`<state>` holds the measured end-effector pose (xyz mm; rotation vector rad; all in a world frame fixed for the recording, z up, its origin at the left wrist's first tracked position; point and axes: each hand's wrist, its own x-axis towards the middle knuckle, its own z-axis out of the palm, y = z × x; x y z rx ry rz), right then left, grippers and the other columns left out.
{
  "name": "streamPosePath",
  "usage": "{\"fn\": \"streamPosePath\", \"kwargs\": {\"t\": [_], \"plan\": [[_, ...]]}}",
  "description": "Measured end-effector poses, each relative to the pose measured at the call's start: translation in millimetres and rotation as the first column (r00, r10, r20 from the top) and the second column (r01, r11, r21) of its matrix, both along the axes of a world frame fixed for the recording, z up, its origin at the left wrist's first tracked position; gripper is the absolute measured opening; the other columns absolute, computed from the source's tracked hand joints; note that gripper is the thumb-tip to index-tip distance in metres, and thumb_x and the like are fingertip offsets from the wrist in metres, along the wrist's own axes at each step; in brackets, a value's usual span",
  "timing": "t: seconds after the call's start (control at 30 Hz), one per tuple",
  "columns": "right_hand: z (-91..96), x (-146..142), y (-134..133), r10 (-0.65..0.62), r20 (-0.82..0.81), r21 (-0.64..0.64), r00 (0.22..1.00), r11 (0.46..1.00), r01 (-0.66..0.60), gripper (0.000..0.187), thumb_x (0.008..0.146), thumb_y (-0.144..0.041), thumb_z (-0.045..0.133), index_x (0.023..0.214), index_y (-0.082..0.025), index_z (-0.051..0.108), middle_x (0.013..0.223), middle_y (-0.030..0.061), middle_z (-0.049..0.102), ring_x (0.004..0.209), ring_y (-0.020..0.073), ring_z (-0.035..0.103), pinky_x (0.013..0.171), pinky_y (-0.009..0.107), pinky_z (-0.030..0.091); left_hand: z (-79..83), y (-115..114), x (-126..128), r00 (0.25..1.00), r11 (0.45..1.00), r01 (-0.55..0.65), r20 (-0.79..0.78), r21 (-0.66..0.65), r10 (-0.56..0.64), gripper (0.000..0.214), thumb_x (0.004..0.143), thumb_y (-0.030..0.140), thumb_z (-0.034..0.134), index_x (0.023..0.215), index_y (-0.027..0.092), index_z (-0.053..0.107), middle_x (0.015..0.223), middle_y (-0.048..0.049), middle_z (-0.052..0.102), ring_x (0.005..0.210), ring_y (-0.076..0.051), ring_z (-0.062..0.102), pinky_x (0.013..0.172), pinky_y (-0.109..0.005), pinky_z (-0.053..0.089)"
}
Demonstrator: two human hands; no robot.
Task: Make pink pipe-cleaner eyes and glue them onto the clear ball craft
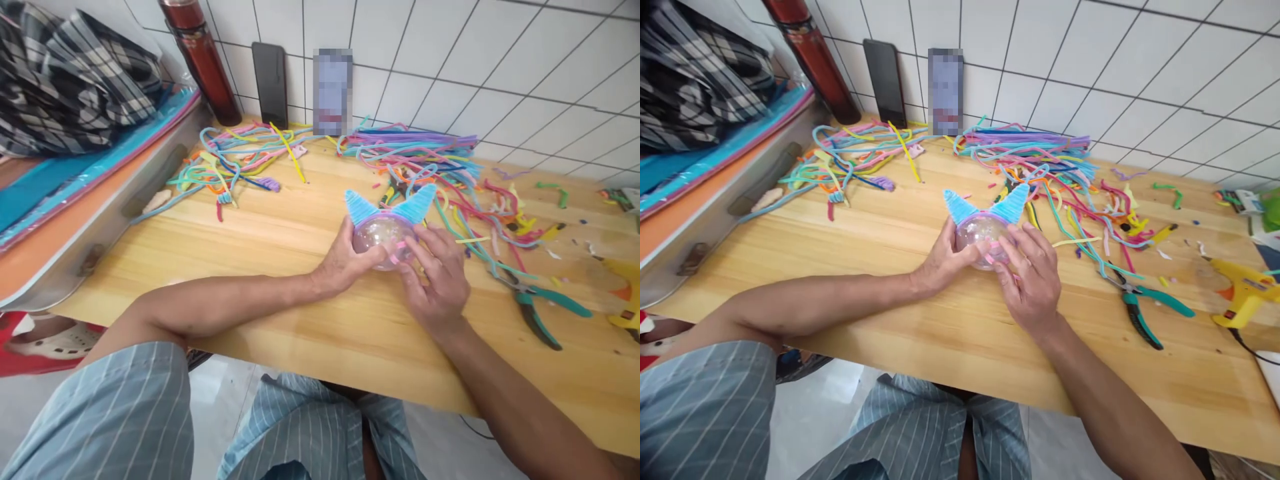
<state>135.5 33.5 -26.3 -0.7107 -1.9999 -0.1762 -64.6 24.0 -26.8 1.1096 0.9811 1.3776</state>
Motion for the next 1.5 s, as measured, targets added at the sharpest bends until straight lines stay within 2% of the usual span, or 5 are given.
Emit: {"fn": "streamPosePath", "kwargs": {"t": [0.27, 0.5, 0.73, 0.97, 1.5], "plan": [[13.0, -3, 2, 0.04, 0.118, -0.008, 0.992, 0.999, -0.039, 0.068, 0.106, -0.016, 0.075, 0.17, -0.032, 0.059, 0.157, 0.0106, 0.079, 0.153, 0.0354, 0.071, 0.122, 0.061, 0.066, -6.5, 4, 0, 0.999, 1.0, -0.014, 0.031, 0.015, 0.014, 0.083, 0.085, 0.068, 0.092, 0.143, 0.024, 0.052, 0.155, -0.0162, 0.067, 0.149, -0.038, 0.064, 0.133, -0.056, 0.048], [1.0, -10, 10, 0.078, 0.061, 0.011, 0.995, 0.997, -0.079, 0.074, 0.105, -0.01, 0.074, 0.173, -0.034, 0.056, 0.162, 0.0086, 0.075, 0.153, 0.0354, 0.071, 0.12, 0.059, 0.069, -7.1, 4, -2, 0.999, 0.998, 0.017, 0.043, -0.053, -0.015, 0.079, 0.085, 0.067, 0.093, 0.139, 0.025, 0.054, 0.16, -0.0152, 0.066, 0.156, -0.039, 0.06, 0.137, -0.058, 0.046], [-0.2, -7, 4, 0.145, 0.03, -0.02, 0.989, 0.989, -0.144, 0.071, 0.107, -0.006, 0.069, 0.174, -0.022, 0.053, 0.174, 0.0082, 0.063, 0.162, 0.0286, 0.062, 0.132, 0.049, 0.06, -4.0, -1, -1, 0.993, 0.996, 0.086, 0.087, -0.032, -0.083, 0.075, 0.091, 0.061, 0.091, 0.143, 0.024, 0.052, 0.156, -0.0167, 0.066, 0.15, -0.037, 0.064, 0.134, -0.059, 0.049], [-2.5, -9, 7, 0.134, 0.002, -0.024, 0.991, 0.991, -0.134, 0.063, 0.11, -0.012, 0.067, 0.171, -0.027, 0.059, 0.167, 0.0087, 0.07, 0.156, 0.0317, 0.069, 0.129, 0.055, 0.063, -2.1, -3, 1, 0.983, 0.989, 0.121, 0.146, -0.08, -0.109, 0.075, 0.089, 0.065, 0.092, 0.141, 0.025, 0.055, 0.152, -0.0159, 0.07, 0.148, -0.037, 0.066, 0.133, -0.059, 0.05], [2.0, -13, 5, 0.171, 0.032, -0.006, 0.985, 0.985, -0.171, 0.07, 0.106, 0.0, 0.069, 0.171, -0.019, 0.057, 0.17, 0.014, 0.067, 0.161, 0.0258, 0.063, 0.137, 0.045, 0.052, -1.0, -3, -1, 0.972, 0.984, 0.157, 0.188, -0.087, -0.139, 0.087, 0.085, 0.072, 0.094, 0.143, 0.021, 0.053, 0.156, -0.019, 0.068, 0.15, -0.039, 0.064, 0.132, -0.058, 0.049]]}}
